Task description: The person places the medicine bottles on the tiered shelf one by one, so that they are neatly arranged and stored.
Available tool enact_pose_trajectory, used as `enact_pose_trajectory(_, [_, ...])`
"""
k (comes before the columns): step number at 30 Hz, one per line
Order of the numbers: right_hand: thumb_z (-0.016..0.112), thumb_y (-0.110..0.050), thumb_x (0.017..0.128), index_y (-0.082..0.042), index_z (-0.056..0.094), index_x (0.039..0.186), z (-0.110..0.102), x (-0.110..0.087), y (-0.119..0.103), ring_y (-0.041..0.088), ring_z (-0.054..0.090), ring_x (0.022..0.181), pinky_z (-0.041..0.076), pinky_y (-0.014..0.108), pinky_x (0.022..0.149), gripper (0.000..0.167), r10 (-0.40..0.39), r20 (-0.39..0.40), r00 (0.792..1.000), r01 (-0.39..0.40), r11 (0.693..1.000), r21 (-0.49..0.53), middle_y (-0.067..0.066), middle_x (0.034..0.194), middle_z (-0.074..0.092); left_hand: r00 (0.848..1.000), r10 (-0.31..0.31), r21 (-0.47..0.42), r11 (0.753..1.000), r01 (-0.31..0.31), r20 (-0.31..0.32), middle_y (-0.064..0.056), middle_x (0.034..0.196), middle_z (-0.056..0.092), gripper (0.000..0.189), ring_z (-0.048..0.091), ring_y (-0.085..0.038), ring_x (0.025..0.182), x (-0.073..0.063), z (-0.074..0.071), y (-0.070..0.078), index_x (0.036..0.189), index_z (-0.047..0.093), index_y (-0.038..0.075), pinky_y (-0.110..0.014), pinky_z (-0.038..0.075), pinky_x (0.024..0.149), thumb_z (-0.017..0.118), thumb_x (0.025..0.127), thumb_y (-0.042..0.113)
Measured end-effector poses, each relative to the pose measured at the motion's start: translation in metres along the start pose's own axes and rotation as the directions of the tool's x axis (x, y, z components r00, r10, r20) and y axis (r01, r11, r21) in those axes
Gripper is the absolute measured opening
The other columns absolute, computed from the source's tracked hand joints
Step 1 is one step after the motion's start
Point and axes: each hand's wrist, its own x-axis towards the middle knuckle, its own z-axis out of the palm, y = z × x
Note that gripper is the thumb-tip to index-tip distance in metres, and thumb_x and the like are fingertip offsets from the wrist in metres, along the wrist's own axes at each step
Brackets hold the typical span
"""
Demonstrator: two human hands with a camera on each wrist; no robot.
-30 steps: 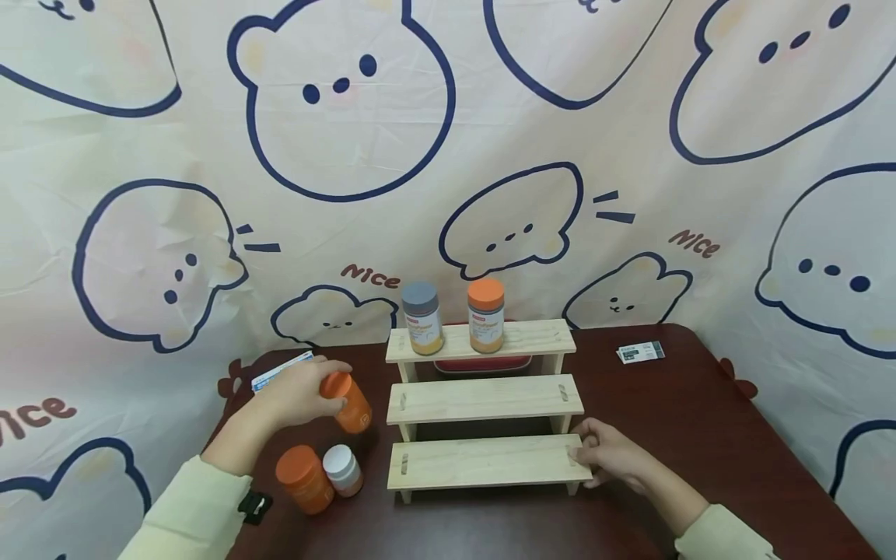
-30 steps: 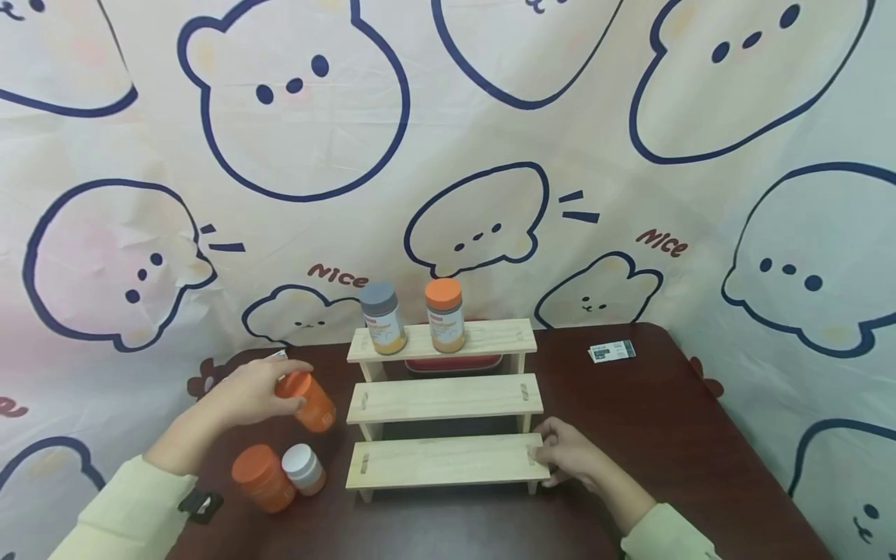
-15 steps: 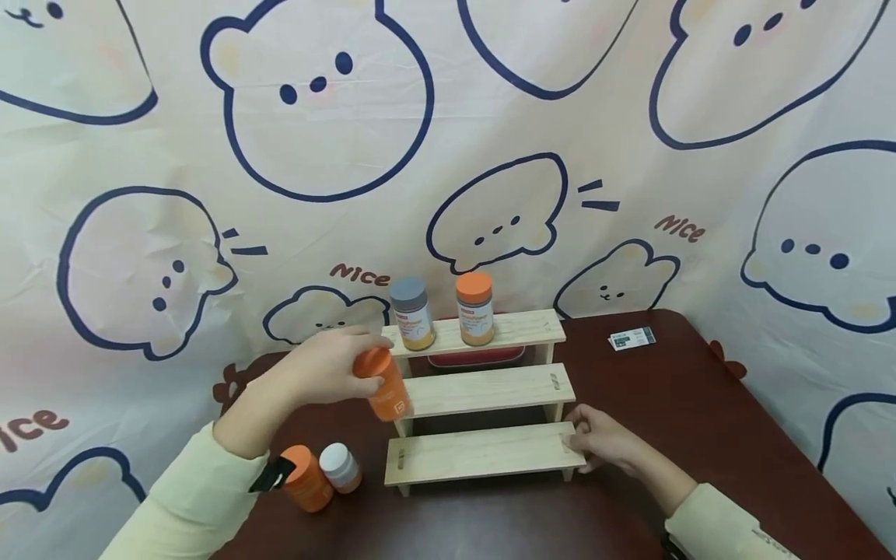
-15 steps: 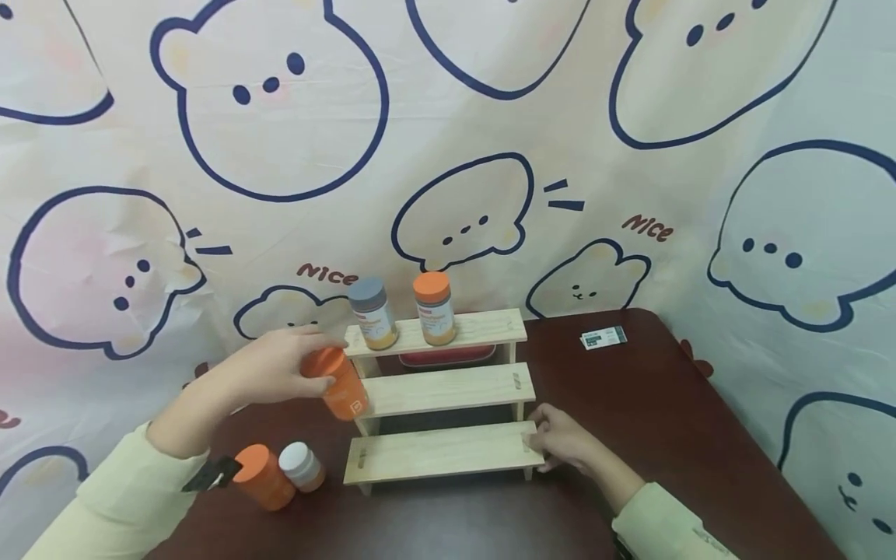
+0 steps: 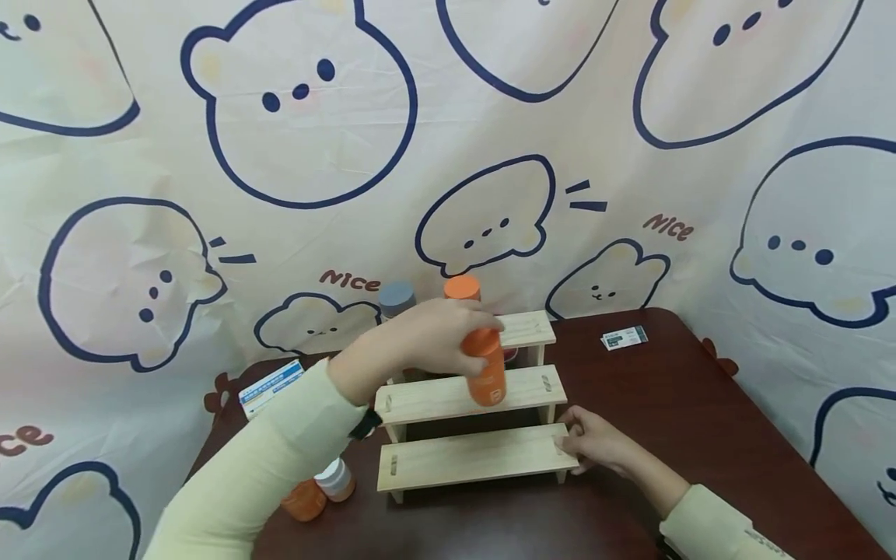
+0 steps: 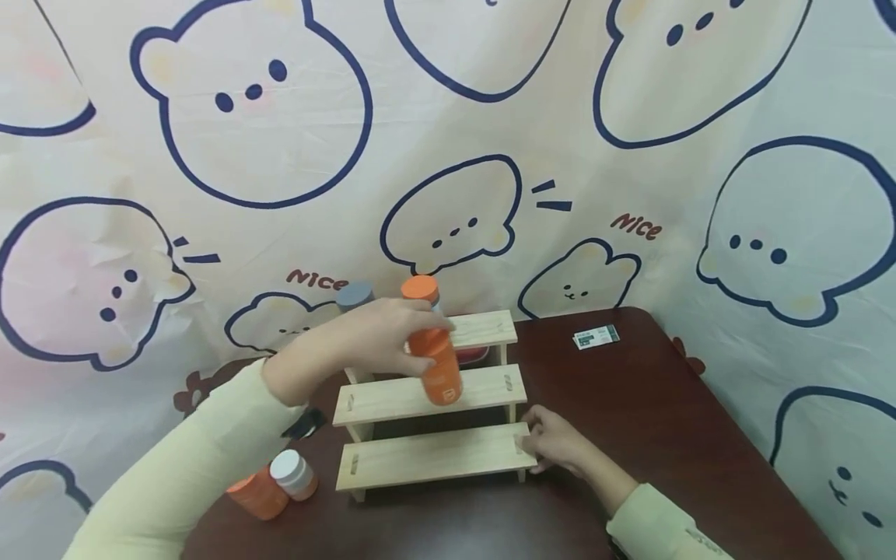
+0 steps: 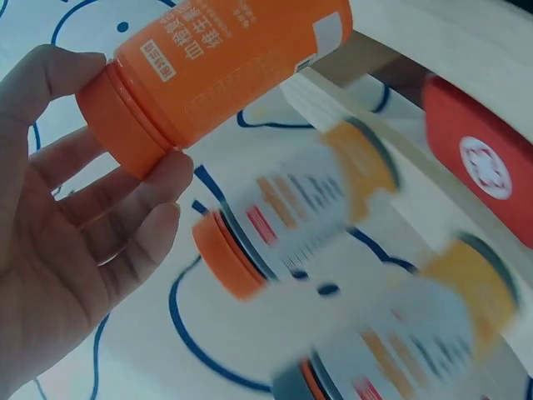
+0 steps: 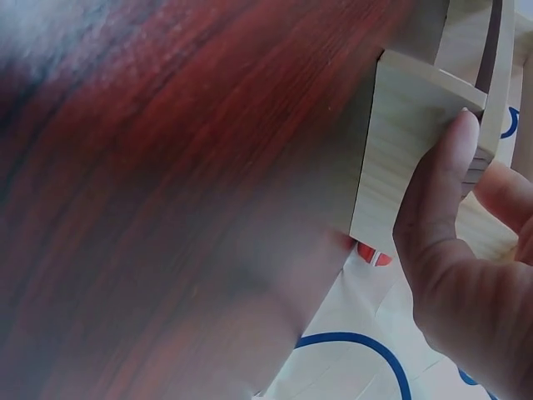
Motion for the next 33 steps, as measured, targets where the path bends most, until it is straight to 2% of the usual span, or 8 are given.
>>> enact_pose_trajectory(3, [0.063, -0.008, 0.085, 0.009, 0.043, 0.111, 0.003, 0.001, -0.001, 0.019, 0.058, 0.061, 0.055, 0.038, 0.053, 0.037, -0.007, -0.003, 1.0, 0.007, 1.0, -0.002, 0.008, 0.073, 0.048, 0.999, 0.028, 0.015, 0.999, -0.028, -0.019, 0.005, 0.111, 0.06, 0.049, 0.055, -0.011, 0.085, 0.022, -0.003, 0.004, 0.128, 0.057, 0.024, -0.024, 0.048, 0.07, 0.066, 0.081, 0.03])
enact_pose_trajectory(6, [0.063, -0.008, 0.085, 0.009, 0.044, 0.111, 0.01, 0.001, 0.0, 0.019, 0.057, 0.06, 0.055, 0.038, 0.053, 0.036, 0.003, 0.006, 1.0, -0.003, 1.0, 0.003, 0.008, 0.072, 0.048, 1.0, 0.019, 0.006, 1.0, -0.019, -0.02, 0.007, 0.106, 0.057, 0.049, 0.053, -0.012, 0.086, 0.04, -0.003, 0.006, 0.129, 0.055, 0.027, -0.024, 0.047, 0.07, 0.067, 0.081, 0.03])
enact_pose_trajectory(12, [0.064, -0.008, 0.085, 0.009, 0.045, 0.111, 0.021, -0.001, 0.007, 0.018, 0.058, 0.059, 0.055, 0.037, 0.052, 0.036, 0.03, 0.033, 0.999, -0.031, 0.999, 0.036, 0.008, 0.073, 0.049, 1.0, -0.012, -0.041, 0.999, 0.011, -0.013, 0.005, 0.11, 0.055, 0.05, 0.052, -0.014, 0.092, 0.064, 0.004, 0.001, 0.13, 0.054, 0.026, -0.026, 0.048, 0.076, 0.067, 0.083, 0.027])
enact_pose_trajectory(19, [0.064, -0.007, 0.084, 0.007, 0.045, 0.11, 0.014, -0.002, 0.002, 0.019, 0.058, 0.06, 0.055, 0.038, 0.052, 0.035, 0.022, 0.012, 1.0, -0.022, 0.999, 0.028, 0.008, 0.073, 0.047, 0.998, -0.051, -0.005, 0.999, 0.05, -0.034, 0.002, 0.119, 0.056, 0.052, 0.053, -0.014, 0.094, 0.077, 0.0, -0.009, 0.134, 0.052, 0.025, -0.026, 0.049, 0.077, 0.066, 0.083, 0.029])
enact_pose_trajectory(26, [0.063, -0.007, 0.085, 0.007, 0.044, 0.111, 0.003, 0.0, -0.003, 0.019, 0.058, 0.059, 0.055, 0.038, 0.052, 0.035, 0.004, 0.015, 1.0, -0.004, 1.0, 0.028, 0.008, 0.072, 0.048, 0.996, -0.076, -0.036, 0.997, 0.074, -0.04, 0.0, 0.12, 0.057, 0.051, 0.053, -0.016, 0.094, 0.089, -0.008, -0.014, 0.135, 0.051, 0.023, -0.028, 0.05, 0.079, 0.063, 0.086, 0.03])
enact_pose_trajectory(33, [0.063, -0.008, 0.085, 0.006, 0.044, 0.112, 0.001, -0.001, 0.002, 0.018, 0.058, 0.06, 0.055, 0.035, 0.052, 0.035, 0.016, 0.03, 0.999, -0.017, 0.999, 0.051, 0.007, 0.073, 0.048, 0.993, -0.112, -0.072, 0.991, 0.109, -0.031, 0.001, 0.117, 0.059, 0.049, 0.054, -0.016, 0.095, 0.101, -0.001, -0.019, 0.136, 0.05, 0.023, -0.03, 0.051, 0.082, 0.062, 0.09, 0.03])
